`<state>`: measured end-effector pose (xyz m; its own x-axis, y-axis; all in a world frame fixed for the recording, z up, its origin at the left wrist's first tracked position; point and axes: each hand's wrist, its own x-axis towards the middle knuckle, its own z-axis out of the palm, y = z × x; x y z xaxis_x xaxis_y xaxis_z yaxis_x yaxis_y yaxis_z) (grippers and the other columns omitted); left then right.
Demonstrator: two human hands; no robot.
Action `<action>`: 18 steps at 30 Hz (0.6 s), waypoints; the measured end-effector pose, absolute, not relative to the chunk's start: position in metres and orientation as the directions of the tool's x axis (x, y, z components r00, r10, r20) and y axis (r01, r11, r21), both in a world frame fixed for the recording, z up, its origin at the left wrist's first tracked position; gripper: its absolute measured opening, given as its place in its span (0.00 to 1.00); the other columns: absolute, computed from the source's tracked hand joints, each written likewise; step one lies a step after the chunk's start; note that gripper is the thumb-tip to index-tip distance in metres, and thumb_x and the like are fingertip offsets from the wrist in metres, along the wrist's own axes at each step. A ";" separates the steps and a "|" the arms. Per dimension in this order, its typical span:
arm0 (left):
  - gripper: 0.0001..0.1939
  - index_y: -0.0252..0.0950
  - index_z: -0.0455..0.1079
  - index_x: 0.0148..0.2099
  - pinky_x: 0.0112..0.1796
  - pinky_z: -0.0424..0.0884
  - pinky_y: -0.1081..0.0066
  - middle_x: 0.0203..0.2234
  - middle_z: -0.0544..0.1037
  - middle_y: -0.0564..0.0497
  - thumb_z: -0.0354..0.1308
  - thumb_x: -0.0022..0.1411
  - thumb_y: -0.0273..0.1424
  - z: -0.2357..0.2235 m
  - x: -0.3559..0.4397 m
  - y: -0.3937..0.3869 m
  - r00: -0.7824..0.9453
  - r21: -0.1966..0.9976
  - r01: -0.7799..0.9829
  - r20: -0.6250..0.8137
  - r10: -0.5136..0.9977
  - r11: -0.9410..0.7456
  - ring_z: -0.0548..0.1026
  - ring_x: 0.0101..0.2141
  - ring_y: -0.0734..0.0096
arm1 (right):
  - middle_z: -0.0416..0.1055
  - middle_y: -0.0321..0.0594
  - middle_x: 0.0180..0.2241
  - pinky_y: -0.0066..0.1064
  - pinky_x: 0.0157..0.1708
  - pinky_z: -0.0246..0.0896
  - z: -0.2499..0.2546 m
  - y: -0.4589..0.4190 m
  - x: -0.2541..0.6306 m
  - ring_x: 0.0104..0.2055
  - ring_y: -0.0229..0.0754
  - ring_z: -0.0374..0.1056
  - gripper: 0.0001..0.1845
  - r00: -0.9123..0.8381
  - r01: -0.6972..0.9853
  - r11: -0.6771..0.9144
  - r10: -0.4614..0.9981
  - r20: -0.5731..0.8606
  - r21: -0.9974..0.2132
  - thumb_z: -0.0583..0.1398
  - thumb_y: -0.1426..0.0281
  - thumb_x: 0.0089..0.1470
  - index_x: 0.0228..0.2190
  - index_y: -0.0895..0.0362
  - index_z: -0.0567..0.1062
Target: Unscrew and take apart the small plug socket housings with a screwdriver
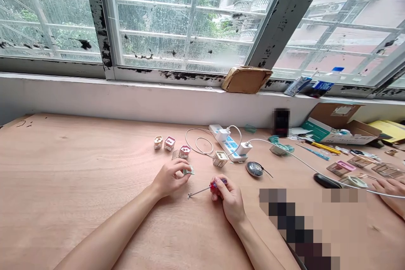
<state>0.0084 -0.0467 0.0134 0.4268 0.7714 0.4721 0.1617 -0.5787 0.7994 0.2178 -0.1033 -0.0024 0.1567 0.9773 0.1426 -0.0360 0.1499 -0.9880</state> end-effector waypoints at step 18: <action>0.18 0.30 0.73 0.41 0.13 0.66 0.82 0.40 0.77 0.40 0.62 0.54 0.40 0.025 0.006 -0.052 0.613 0.991 0.089 0.021 0.790 -0.096 0.79 0.28 0.67 | 0.65 0.36 0.21 0.26 0.19 0.54 0.000 -0.103 0.217 0.18 0.33 0.59 0.25 0.171 0.017 0.161 0.972 0.161 -0.987 0.62 0.49 0.53 0.26 0.59 0.71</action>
<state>0.0057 -0.0519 0.0249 0.6131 0.7897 0.0215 0.0888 -0.0959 0.9914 0.2170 -0.1031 -0.0001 0.1706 0.9720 0.1615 0.0172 0.1609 -0.9868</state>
